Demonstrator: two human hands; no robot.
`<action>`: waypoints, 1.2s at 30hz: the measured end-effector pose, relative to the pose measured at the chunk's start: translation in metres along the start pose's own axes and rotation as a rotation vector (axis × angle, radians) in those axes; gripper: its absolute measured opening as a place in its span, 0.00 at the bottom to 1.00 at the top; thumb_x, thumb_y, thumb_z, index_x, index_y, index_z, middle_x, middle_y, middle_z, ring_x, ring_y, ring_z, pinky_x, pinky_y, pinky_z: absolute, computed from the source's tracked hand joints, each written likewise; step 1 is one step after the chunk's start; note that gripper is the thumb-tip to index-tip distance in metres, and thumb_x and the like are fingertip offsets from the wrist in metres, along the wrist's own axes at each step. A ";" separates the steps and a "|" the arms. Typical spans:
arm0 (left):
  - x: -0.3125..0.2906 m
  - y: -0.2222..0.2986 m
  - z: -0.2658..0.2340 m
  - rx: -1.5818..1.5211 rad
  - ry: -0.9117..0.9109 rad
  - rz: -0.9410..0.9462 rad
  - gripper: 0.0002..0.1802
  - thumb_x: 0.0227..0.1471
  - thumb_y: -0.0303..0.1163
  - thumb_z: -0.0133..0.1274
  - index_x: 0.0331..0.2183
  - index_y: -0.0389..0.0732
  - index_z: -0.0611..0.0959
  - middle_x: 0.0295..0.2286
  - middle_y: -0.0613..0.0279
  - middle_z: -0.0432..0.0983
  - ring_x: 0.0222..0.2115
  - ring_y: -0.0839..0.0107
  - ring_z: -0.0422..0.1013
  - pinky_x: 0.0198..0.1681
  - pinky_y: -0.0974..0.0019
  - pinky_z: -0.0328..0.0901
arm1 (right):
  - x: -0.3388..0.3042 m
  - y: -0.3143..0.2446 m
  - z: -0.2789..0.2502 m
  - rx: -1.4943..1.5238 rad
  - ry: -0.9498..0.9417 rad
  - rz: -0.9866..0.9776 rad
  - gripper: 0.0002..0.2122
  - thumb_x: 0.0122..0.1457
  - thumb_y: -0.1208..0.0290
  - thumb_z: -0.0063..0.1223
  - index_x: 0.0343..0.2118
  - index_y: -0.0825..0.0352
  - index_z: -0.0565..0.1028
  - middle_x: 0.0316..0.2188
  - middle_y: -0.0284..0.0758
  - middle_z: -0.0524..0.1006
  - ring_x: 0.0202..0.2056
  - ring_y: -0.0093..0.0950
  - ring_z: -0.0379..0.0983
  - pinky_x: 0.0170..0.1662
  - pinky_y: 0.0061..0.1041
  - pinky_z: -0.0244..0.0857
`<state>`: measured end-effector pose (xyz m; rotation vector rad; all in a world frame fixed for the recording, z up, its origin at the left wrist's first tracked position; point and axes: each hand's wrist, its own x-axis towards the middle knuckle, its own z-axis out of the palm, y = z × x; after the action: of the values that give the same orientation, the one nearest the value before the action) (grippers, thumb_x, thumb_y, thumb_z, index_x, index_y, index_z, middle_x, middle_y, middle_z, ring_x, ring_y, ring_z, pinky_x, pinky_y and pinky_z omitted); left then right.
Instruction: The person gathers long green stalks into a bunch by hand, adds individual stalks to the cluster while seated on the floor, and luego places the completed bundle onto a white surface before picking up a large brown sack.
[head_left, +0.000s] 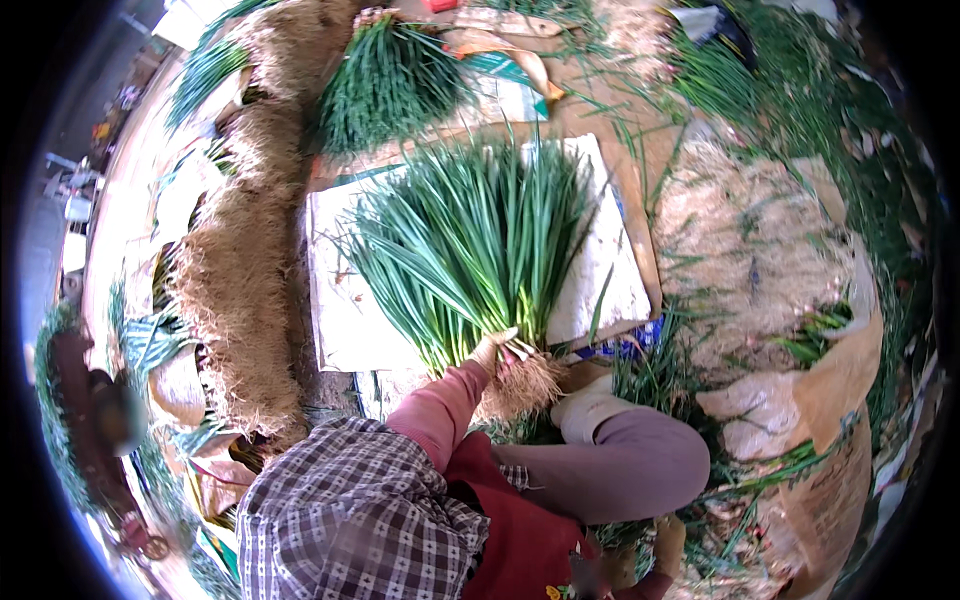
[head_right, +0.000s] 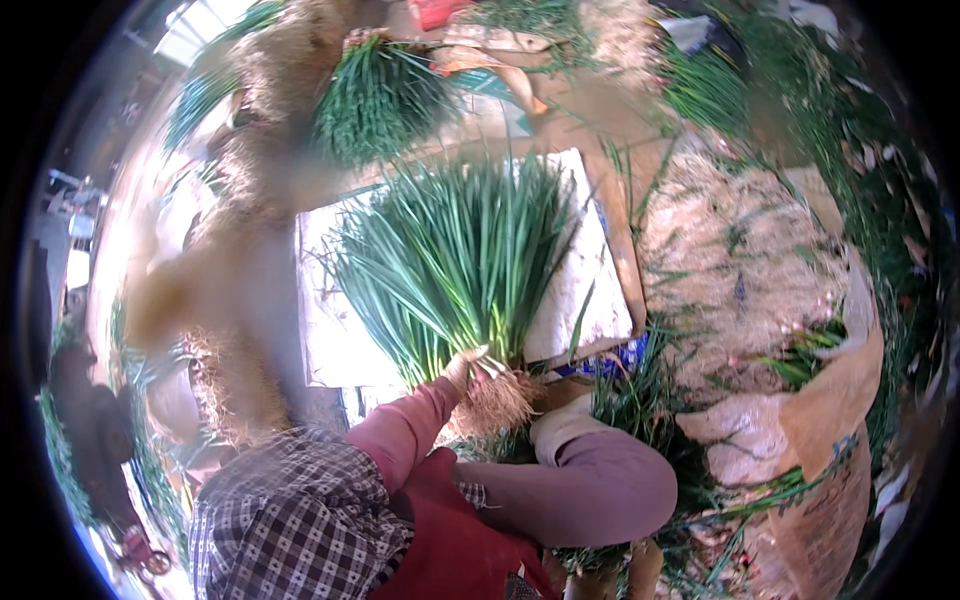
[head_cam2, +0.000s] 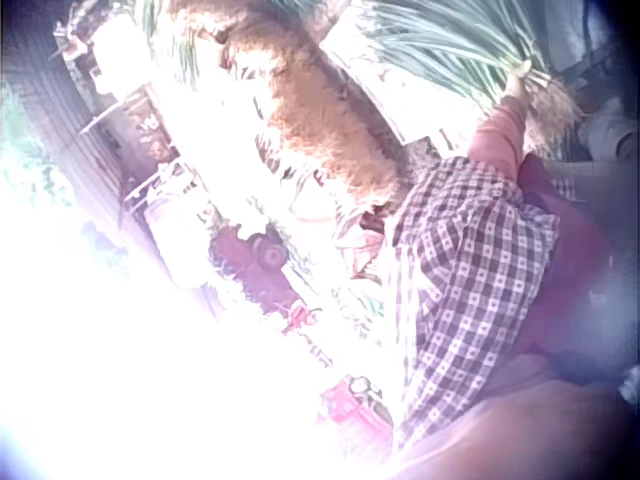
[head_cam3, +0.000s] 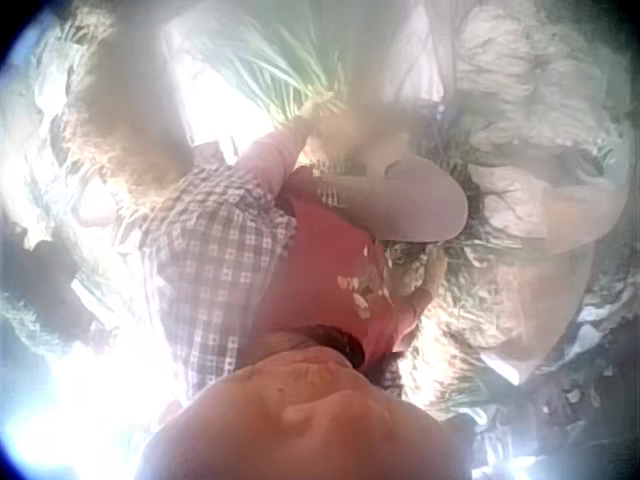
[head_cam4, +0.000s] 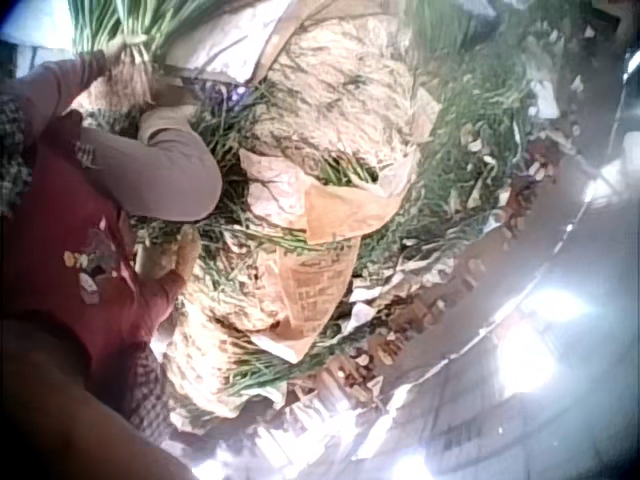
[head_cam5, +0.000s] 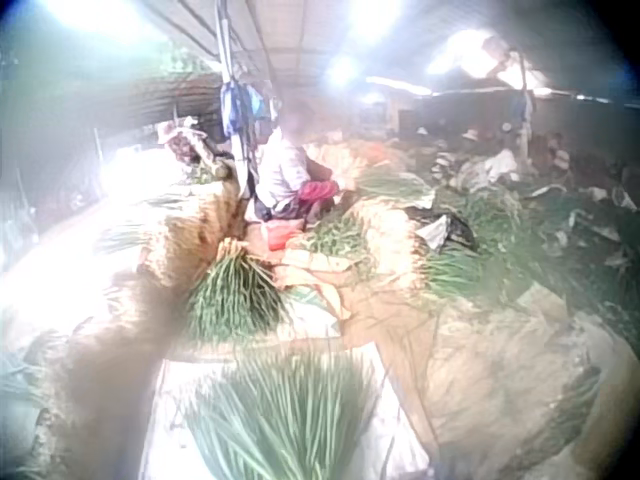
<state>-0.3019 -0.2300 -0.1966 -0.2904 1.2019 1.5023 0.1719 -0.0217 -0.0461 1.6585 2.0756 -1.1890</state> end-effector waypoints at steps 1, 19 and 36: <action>-0.001 -0.005 -0.002 -0.038 0.037 0.008 0.26 0.51 0.50 0.49 0.24 0.34 0.84 0.14 0.59 0.75 0.06 0.78 0.60 0.07 0.76 0.53 | 0.003 -0.006 -0.001 0.028 -0.024 0.029 0.15 0.53 0.66 0.47 0.32 0.76 0.74 0.22 0.43 0.74 0.25 0.29 0.67 0.32 0.32 0.61; 0.007 -0.034 -0.045 0.520 0.442 0.153 0.32 0.39 0.25 0.60 0.46 0.32 0.64 0.23 0.56 0.74 0.15 0.71 0.70 0.13 0.68 0.65 | 0.028 -0.011 0.025 -0.085 -0.080 -0.104 0.15 0.53 0.68 0.49 0.36 0.77 0.74 0.25 0.43 0.77 0.27 0.33 0.71 0.33 0.32 0.63; 0.002 0.005 0.002 1.570 0.273 -0.329 0.25 0.53 0.38 0.48 0.48 0.32 0.67 0.42 0.48 0.71 0.42 0.60 0.71 0.46 0.60 0.65 | -0.020 -0.059 -0.011 -0.420 0.039 -0.545 0.06 0.50 0.75 0.46 0.25 0.72 0.74 0.22 0.43 0.74 0.24 0.36 0.72 0.27 0.30 0.65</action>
<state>-0.3058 -0.2259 -0.1949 0.3800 2.0482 -0.0423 0.1289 -0.0298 -0.0010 0.9667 2.6667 -0.7554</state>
